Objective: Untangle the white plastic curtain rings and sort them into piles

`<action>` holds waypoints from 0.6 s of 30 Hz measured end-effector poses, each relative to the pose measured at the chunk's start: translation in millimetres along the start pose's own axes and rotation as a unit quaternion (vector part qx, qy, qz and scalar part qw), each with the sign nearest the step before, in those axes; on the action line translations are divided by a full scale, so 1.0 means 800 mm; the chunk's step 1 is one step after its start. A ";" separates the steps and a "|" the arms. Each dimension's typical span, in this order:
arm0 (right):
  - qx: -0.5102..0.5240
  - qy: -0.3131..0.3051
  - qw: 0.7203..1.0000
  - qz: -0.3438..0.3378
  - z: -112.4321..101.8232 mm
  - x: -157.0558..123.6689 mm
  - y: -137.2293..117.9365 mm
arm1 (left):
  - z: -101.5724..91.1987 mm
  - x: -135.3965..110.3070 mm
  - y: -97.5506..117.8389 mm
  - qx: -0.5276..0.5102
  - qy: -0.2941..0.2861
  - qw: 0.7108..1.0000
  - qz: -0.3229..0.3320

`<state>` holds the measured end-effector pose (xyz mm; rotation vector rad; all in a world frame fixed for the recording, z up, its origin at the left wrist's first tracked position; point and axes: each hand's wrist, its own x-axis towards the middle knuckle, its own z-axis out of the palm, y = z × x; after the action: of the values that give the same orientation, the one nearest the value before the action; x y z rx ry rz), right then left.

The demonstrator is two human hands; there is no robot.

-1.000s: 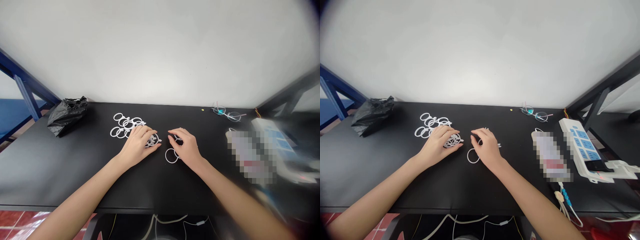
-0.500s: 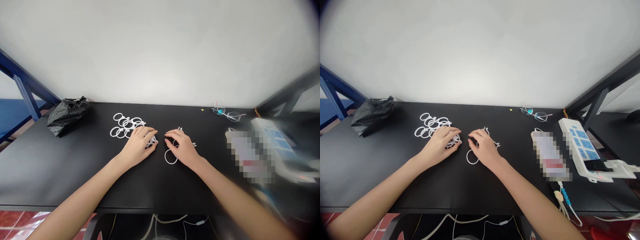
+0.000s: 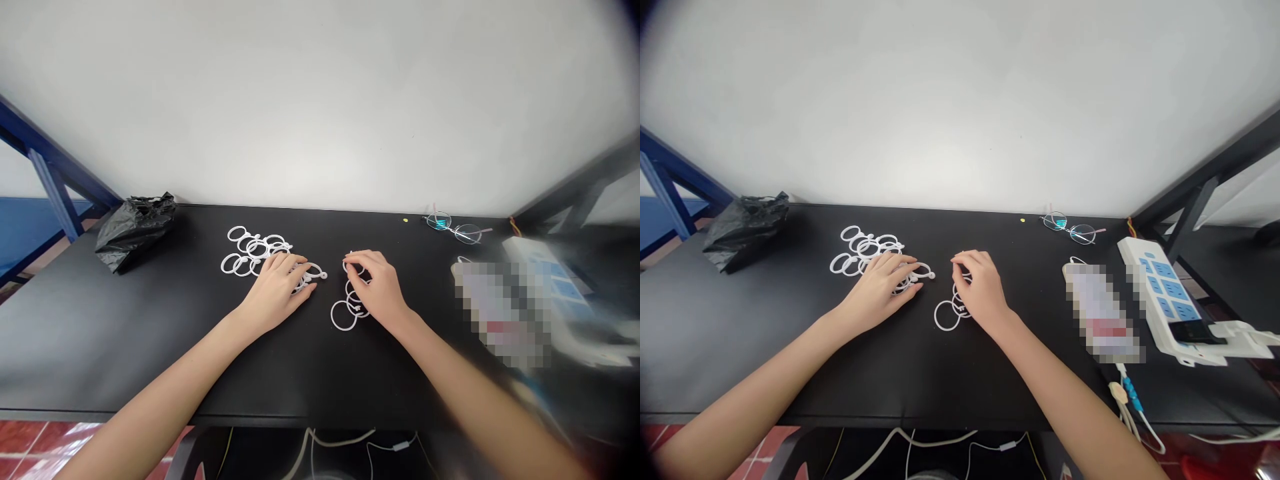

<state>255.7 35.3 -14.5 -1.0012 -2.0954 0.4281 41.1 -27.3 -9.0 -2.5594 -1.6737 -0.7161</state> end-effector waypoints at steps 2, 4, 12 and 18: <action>-0.031 -0.002 0.999 0.028 -0.004 0.003 0.005 | 0.001 -0.001 0.000 0.011 0.001 1.000 -0.010; -0.061 -0.017 0.996 0.056 -0.007 0.004 0.010 | 0.001 -0.001 0.000 0.020 0.002 1.000 -0.023; -0.116 -0.065 0.987 0.090 -0.006 0.005 0.022 | 0.003 -0.001 0.001 0.045 -0.007 0.998 -0.052; -0.127 -0.081 0.985 0.087 -0.008 0.006 0.024 | 0.001 -0.001 0.003 0.036 0.000 0.998 -0.043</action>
<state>268.4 51.2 -18.7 -1.3442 -2.2561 0.3432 43.2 -28.9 -9.8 -2.4526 -1.7849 -0.6465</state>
